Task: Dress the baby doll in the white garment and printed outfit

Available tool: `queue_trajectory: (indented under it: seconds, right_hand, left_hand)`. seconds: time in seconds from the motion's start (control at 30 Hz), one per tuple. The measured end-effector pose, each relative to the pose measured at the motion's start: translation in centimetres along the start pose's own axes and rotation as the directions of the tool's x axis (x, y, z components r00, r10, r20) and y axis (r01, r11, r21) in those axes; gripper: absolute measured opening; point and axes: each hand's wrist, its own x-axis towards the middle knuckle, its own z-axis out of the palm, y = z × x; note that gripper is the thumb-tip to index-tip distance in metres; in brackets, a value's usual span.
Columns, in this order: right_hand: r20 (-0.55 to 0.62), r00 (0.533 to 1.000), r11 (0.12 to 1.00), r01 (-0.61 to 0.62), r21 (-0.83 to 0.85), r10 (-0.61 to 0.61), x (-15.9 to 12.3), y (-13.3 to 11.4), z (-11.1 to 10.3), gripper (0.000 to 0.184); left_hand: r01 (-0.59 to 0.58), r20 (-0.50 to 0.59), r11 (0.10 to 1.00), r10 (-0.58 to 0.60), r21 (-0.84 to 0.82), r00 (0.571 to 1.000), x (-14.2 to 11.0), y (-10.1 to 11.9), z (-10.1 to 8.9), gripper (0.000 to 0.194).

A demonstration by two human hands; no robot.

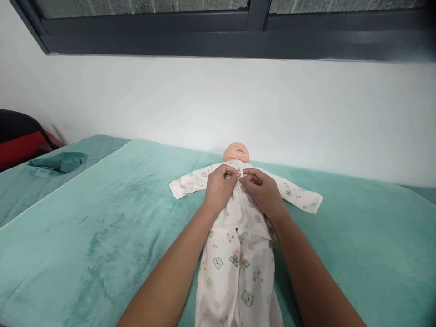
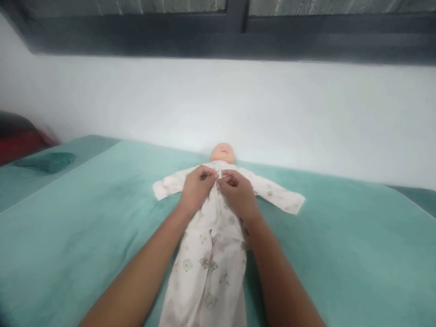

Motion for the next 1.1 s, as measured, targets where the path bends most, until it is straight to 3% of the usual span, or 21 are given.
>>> queue_trajectory:
  seconds: [0.3,0.5,0.73,1.1]
  right_hand:
    - [0.019,0.997,0.99,0.079,-0.12,-0.077,-0.16,0.03,0.26,0.03]
    - [-0.002,0.996,0.968,0.089,-0.234,-0.092,-0.46,-0.49,0.46,0.029]
    - [0.021,0.995,0.941,0.101,-0.323,-0.1,-0.56,-0.69,0.51,0.035]
    - [0.054,0.993,0.969,0.114,-0.221,-0.104,-0.43,-0.24,0.42,0.038]
  left_hand:
    - [0.029,0.062,0.998,-0.026,-0.053,0.998,-0.12,0.26,-0.34,0.011]
    - [0.179,0.143,0.977,-0.163,-0.111,0.976,-0.4,0.81,-0.42,0.019]
    - [0.165,0.097,0.979,-0.154,-0.121,0.983,-0.49,0.48,0.13,0.021]
    - [0.182,0.041,0.962,-0.177,-0.204,0.983,-0.72,0.43,0.39,0.031]
